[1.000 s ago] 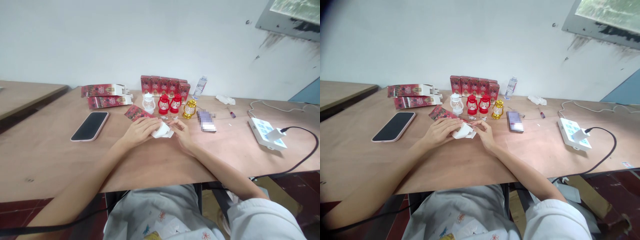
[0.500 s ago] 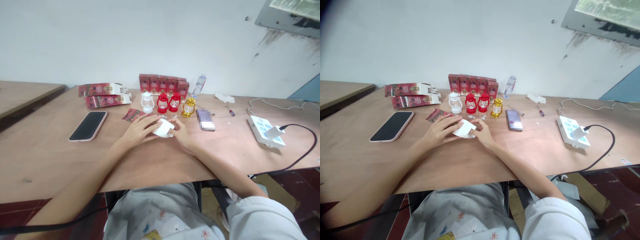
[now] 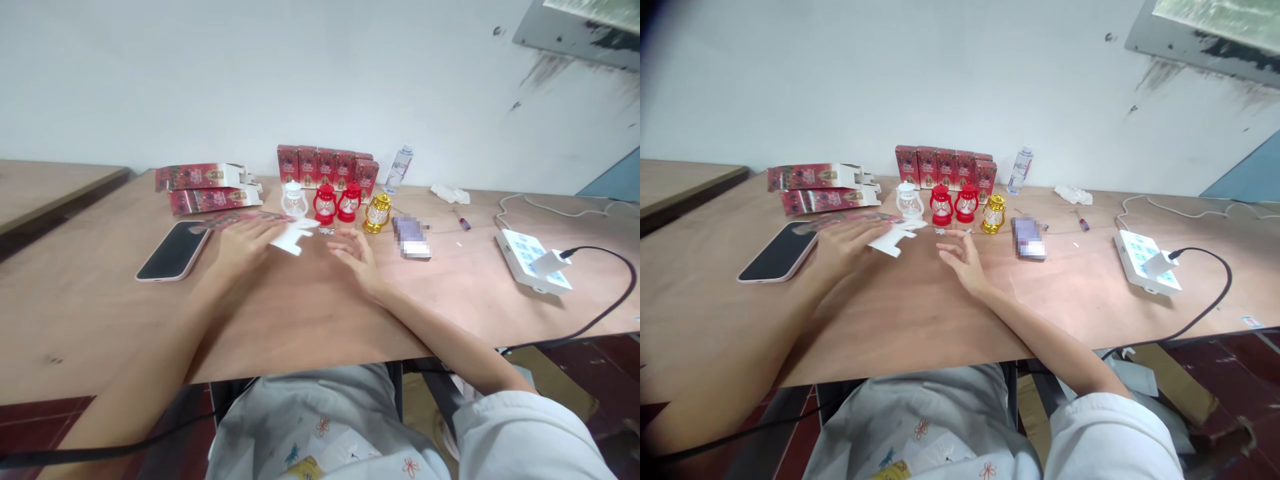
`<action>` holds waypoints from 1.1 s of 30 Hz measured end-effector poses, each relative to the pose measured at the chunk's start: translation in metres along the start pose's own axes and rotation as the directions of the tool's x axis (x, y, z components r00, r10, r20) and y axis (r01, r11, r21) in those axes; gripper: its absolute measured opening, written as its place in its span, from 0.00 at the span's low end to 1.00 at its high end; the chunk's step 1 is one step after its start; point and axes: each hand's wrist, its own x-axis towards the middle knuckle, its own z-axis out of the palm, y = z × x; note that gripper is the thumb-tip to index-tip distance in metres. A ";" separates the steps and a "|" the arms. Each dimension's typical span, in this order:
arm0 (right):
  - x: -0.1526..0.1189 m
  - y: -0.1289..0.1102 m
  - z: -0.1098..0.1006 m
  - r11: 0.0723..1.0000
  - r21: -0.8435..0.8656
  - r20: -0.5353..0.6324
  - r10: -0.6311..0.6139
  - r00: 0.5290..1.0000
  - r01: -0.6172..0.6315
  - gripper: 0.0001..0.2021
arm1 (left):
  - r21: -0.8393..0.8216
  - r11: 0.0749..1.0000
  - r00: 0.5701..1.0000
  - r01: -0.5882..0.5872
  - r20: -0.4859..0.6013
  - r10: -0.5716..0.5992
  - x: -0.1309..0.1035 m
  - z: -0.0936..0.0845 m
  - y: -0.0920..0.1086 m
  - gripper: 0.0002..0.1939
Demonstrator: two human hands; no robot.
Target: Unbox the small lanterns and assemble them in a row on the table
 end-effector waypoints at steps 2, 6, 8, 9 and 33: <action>0.004 0.004 -0.006 0.994 -0.101 -0.100 -0.057 0.993 0.046 0.18 | 0.054 0.992 0.989 0.116 -0.103 -0.110 -0.005 -0.002 -0.023 0.13; 0.022 0.005 -0.034 0.856 -0.477 -0.243 -0.348 0.905 0.201 0.16 | 0.102 0.950 0.938 0.294 -0.219 -0.267 -0.025 -0.001 -0.068 0.12; 0.034 0.001 -0.053 0.713 -0.680 -0.269 -0.462 0.845 0.174 0.17 | 0.078 0.906 0.888 0.416 -0.248 -0.386 -0.040 0.003 -0.086 0.09; 0.041 -0.002 -0.062 0.636 -0.761 -0.273 -0.493 0.826 0.128 0.18 | 0.052 0.888 0.871 0.457 -0.230 -0.434 -0.048 0.006 -0.093 0.09; 0.044 -0.032 -0.061 0.393 -0.894 -0.073 -0.603 0.795 0.215 0.25 | -0.166 0.791 0.629 0.589 -0.519 -0.578 -0.021 -0.018 -0.058 0.15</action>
